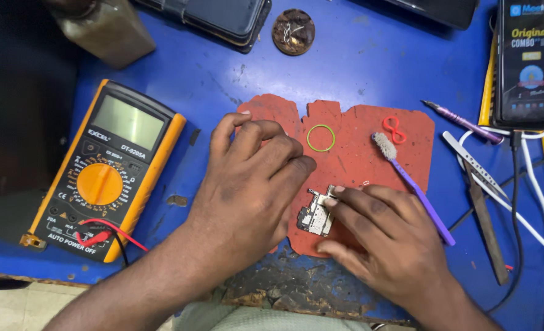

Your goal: The person tests a circuit board with a multimeter by applying probes to various points on the board and observing the readings on the digital display.

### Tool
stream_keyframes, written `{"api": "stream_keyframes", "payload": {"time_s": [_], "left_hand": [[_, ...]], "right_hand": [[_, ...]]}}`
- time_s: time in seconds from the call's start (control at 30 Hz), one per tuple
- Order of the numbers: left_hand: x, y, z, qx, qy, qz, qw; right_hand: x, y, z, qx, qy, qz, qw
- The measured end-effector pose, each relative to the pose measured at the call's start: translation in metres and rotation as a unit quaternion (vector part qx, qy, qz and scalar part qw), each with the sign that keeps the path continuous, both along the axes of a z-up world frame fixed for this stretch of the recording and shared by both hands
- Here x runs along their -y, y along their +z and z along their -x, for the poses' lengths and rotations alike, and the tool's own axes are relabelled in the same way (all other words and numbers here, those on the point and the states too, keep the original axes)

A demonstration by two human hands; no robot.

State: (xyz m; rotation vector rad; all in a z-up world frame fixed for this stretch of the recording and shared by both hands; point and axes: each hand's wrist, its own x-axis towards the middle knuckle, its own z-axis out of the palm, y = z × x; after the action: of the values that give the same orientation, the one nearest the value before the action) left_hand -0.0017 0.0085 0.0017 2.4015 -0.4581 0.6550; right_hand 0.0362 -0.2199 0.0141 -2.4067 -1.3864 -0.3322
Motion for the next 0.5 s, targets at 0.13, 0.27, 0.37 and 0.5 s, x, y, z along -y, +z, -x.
{"api": "stream_keyframes", "payload": {"time_s": [0.13, 0.27, 0.37, 0.5], "left_hand": [[0.001, -0.001, 0.000, 0.012, -0.004, 0.011, 1.000], [0.004, -0.003, -0.002, 0.003, -0.021, 0.014, 1.000], [0.008, -0.002, -0.001, -0.001, -0.036, 0.025, 0.999], [0.010, 0.001, 0.000, 0.013, -0.066, 0.040, 0.997]], "right_hand": [[-0.002, 0.000, 0.003, 0.009, 0.005, 0.007, 1.000], [0.007, -0.003, 0.006, 0.055, 0.019, -0.015, 0.998], [0.017, -0.007, 0.007, 0.019, -0.075, -0.061, 0.995], [0.025, -0.016, 0.003, -0.234, -0.258, -0.223, 0.911]]}}
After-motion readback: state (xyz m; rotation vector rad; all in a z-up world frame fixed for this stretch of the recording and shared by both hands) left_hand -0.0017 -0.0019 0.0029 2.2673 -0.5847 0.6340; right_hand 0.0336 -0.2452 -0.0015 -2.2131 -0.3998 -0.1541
